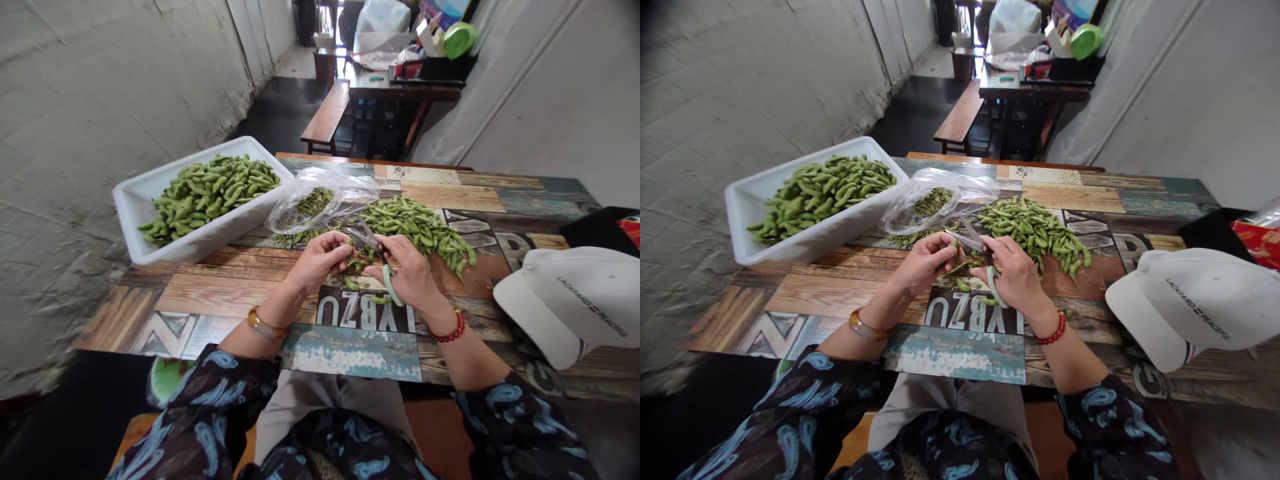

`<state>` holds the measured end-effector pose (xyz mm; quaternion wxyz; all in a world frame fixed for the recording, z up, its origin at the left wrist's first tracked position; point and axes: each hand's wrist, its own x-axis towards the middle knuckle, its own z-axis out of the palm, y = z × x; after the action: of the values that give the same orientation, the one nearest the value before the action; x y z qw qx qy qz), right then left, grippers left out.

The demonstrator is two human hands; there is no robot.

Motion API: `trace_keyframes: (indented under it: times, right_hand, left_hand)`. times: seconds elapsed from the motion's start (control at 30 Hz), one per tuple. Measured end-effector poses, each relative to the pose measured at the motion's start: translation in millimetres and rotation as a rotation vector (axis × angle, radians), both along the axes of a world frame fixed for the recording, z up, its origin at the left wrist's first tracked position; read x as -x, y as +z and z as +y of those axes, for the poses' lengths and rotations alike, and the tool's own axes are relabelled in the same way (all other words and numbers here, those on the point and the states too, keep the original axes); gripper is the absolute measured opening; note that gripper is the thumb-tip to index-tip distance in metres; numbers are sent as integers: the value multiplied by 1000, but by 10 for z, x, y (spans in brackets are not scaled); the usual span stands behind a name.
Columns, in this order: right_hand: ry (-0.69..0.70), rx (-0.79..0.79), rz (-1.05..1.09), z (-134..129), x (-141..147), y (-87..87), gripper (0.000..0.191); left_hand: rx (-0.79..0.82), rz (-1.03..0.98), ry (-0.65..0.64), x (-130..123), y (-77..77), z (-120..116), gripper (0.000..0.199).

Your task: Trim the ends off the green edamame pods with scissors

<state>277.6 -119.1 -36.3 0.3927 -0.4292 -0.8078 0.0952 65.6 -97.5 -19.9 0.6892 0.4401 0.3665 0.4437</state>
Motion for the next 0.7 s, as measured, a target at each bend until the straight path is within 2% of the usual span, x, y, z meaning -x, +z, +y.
trace_keyframes:
  times: [0.2, 0.43, 0.7]
  right_hand:
    - [52, 50, -59, 8, 22, -79, 58]
    - [89, 57, -55, -36, 73, -37, 57]
    - [109, 24, -44, -59, 85, -10, 55]
  left_hand:
    - [-99, 99, 43, 8, -11, 8, 33]
    - [-194, 224, 29, -9, -38, -27, 31]
    - [-278, 256, -13, -21, 28, -64, 24]
